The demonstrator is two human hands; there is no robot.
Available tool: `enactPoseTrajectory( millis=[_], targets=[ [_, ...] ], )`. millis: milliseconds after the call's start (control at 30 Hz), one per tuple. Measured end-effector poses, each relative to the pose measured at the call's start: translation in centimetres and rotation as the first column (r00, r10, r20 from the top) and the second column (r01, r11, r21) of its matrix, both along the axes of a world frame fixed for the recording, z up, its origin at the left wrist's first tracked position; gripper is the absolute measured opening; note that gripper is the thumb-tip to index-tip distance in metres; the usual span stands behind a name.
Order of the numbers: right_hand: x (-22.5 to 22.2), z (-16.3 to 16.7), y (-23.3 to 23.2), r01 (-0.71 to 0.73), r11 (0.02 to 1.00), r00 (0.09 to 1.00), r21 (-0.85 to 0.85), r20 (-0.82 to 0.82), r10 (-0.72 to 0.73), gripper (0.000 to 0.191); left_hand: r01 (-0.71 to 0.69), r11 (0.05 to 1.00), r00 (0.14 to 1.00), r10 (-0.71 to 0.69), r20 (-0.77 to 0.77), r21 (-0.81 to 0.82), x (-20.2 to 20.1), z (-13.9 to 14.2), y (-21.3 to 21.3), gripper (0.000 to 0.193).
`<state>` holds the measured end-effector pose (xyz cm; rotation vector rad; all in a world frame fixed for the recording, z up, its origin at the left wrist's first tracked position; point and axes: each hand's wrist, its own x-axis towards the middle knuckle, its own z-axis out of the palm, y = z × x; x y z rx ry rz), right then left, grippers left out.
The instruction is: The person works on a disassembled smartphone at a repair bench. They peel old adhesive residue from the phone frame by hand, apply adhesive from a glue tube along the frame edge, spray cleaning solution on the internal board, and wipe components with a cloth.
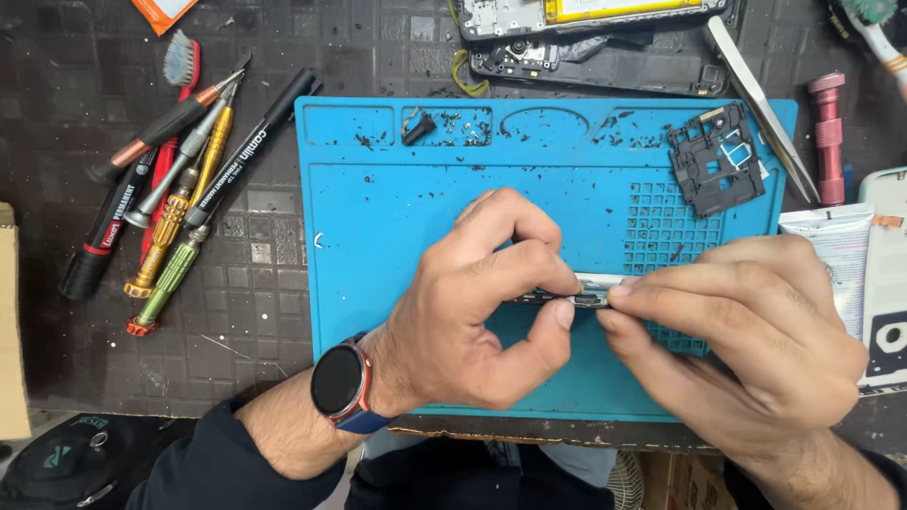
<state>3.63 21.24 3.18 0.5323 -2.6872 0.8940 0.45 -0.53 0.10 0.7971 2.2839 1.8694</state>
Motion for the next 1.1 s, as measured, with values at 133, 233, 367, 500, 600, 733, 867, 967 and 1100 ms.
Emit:
enactPoseTrajectory(
  millis=[133, 233, 367, 500, 600, 733, 867, 967, 1100],
  targets=[
    [0.0, 0.0, 0.1, -0.006, 1.0, 1.0, 0.002, 0.002, 0.006, 0.028, -0.016, 1.0, 0.999, 0.016, -0.03, -0.014, 0.1, -0.2, 0.0, 0.011],
    [0.1, -0.1, 0.2, 0.004, 1.0, 1.0, -0.001, 0.014, -0.004, 0.027, -0.032, 0.999, 0.999, 0.032, -0.021, -0.027, 0.1, -0.3, 0.0, 0.015],
    [0.0, -0.3, 0.4, 0.004, 1.0, 1.0, 0.011, 0.014, -0.005, 0.027, -0.059, 0.997, 0.997, 0.057, -0.05, -0.05, 0.0, -0.5, 0.1, 0.016],
    [0.0, -0.5, 0.4, -0.002, 1.0, 1.0, 0.012, 0.007, 0.002, 0.027, -0.071, 0.996, 0.996, 0.067, -0.064, -0.058, 0.0, -0.6, 0.1, 0.017],
    [0.0, -0.5, 0.4, -0.005, 1.0, 1.0, -0.002, 0.015, 0.005, 0.027, -0.074, 0.996, 0.994, 0.069, -0.087, -0.052, 0.0, -0.7, 0.1, 0.018],
    [0.1, -0.8, 0.7, -0.019, 1.0, 1.0, 0.007, 0.016, 0.019, 0.028, -0.091, 0.994, 0.992, 0.085, -0.092, -0.06, -0.1, -0.5, 0.1, 0.018],
    [0.5, -1.3, 1.0, -0.006, 1.0, 1.0, -0.02, 0.017, 0.006, 0.025, -0.085, 0.996, 0.996, 0.086, 0.026, -0.038, -0.2, 0.0, -0.2, 0.028],
    [0.7, -1.6, 1.4, 0.049, 0.995, 0.997, -0.087, 0.069, -0.043, 0.021, -0.107, 0.994, 0.986, 0.108, 0.125, -0.021, -0.2, 0.2, -0.6, 0.039],
    [1.1, -1.3, 1.3, 0.248, 0.927, 0.937, -0.28, 0.313, -0.156, 0.015, -0.073, 0.975, 0.963, 0.014, 0.269, 0.211, 0.0, 0.0, -0.8, 0.048]
  ],
)
